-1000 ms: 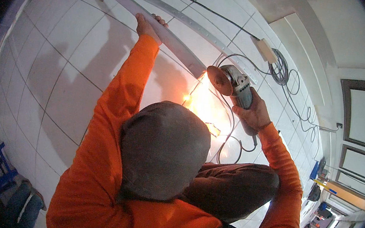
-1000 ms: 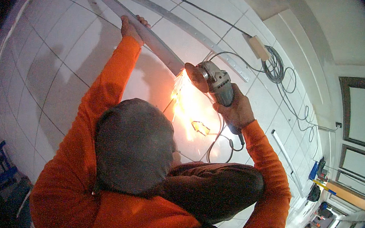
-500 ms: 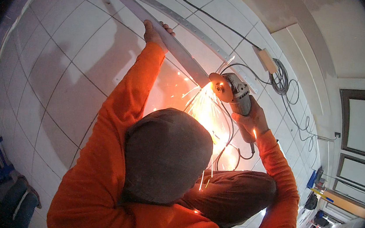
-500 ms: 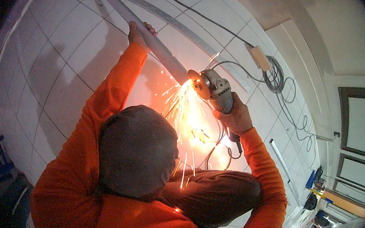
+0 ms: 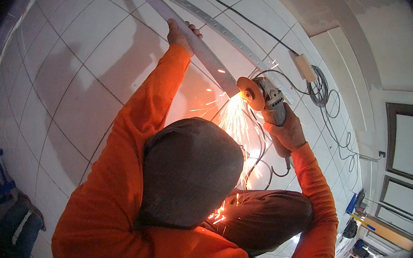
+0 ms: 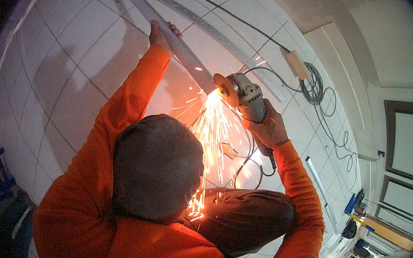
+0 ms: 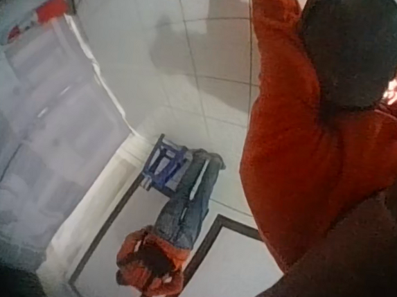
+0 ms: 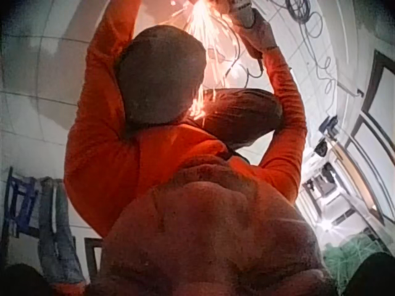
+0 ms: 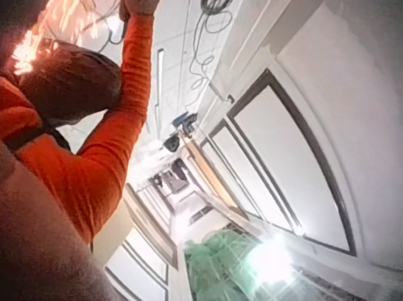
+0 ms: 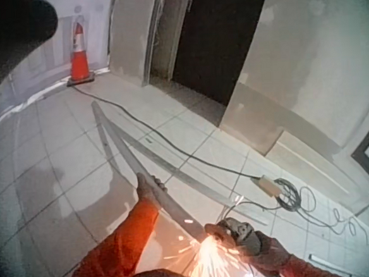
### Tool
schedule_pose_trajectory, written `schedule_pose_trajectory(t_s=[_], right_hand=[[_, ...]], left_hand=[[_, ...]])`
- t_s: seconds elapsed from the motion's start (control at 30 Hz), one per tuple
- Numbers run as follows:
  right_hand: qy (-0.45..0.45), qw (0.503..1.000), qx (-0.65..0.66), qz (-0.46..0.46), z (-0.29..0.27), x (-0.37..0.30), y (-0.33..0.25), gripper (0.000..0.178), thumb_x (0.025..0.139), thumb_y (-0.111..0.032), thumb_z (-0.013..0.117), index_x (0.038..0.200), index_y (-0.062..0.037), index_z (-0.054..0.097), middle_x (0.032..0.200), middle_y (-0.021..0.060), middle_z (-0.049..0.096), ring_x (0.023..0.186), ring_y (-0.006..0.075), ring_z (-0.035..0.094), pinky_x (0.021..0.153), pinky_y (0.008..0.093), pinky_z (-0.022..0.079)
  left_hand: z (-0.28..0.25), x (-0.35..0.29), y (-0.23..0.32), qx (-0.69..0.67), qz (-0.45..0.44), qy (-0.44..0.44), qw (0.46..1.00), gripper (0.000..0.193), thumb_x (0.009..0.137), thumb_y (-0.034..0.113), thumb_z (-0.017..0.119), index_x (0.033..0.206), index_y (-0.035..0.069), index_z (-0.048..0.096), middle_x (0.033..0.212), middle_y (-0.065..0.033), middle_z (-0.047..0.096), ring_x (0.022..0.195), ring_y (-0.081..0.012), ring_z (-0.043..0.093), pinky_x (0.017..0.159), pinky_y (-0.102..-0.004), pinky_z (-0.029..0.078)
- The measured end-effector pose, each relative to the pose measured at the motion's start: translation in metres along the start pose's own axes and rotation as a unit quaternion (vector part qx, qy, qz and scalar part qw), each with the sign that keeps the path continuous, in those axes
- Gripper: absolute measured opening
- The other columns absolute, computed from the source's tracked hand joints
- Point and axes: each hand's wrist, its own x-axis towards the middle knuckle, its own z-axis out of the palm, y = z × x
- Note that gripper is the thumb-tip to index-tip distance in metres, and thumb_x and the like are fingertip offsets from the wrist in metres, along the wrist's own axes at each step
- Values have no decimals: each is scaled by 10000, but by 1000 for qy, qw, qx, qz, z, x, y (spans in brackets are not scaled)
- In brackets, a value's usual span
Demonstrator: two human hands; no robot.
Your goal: The person cuts multiple metal strips using an angle grinder while sitting on the floor.
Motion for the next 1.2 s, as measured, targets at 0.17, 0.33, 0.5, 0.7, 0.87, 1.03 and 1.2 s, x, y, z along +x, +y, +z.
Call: schedule_pose_trajectory(t_s=[0.17, 0.33, 0.5, 0.7, 0.87, 1.03, 1.2], right_hand=[[-8, 997, 72, -16, 1, 2, 8, 613, 668, -251, 763, 1182, -28, 517, 996, 144, 667, 903, 243, 658, 817, 329, 509], [-9, 1000, -4, -10, 3, 5, 15, 631, 674, -256, 786, 1189, -16, 510, 1054, 127, 650, 956, 213, 626, 855, 340, 494], [-9, 987, 160, -20, 1, -3, 9, 662, 659, -223, 809, 1203, 1, 505, 1109, 121, 633, 989, 217, 611, 881, 345, 488], [58, 980, 184, 41, -14, -10, 6, 662, 652, -181, 793, 1216, 11, 503, 1057, 108, 628, 939, 206, 609, 831, 324, 503], [120, 971, 191, 78, -21, -13, 8, 619, 658, -156, 774, 1190, 12, 508, 994, 104, 630, 841, 197, 623, 775, 316, 518], [157, 962, 215, 63, -33, -10, 27, 617, 654, -149, 773, 1189, 8, 508, 971, 96, 626, 819, 182, 619, 738, 309, 520], [169, 954, 241, 52, -37, -11, 32, 604, 653, -166, 767, 1176, 6, 515, 965, 86, 622, 803, 174, 607, 728, 306, 511]], left_hand=[[7, -3, -4, 18, -11, 22, 1000, 600, 961, 622, 224, 838, 86, 463, 673, -60, 504, 596, -218, 488, 595, -399, 439], [6, -6, 1, 8, -12, 27, 1000, 589, 960, 622, 242, 857, 86, 463, 683, -59, 495, 592, -215, 481, 592, -397, 439], [10, -7, -1, 17, -13, 39, 999, 585, 959, 624, 248, 873, 85, 455, 689, -51, 481, 586, -209, 474, 600, -392, 438], [-15, 19, 8, 56, 45, 46, 996, 537, 972, 568, 307, 1071, 70, 482, 826, -81, 580, 747, -212, 549, 668, -433, 445], [45, 26, 44, 207, 237, 58, 947, 517, 972, 405, 432, 1381, 97, 363, 1088, -119, 618, 852, -237, 592, 763, -407, 477], [172, -6, 119, 292, 398, -261, 829, 370, 928, 362, 562, 1117, 46, 598, 791, -77, 592, 742, -223, 644, 670, -381, 541], [290, -75, 185, 255, 425, -371, 785, 399, 914, 399, 566, 1072, 34, 601, 793, -92, 603, 762, -240, 640, 693, -386, 527]])
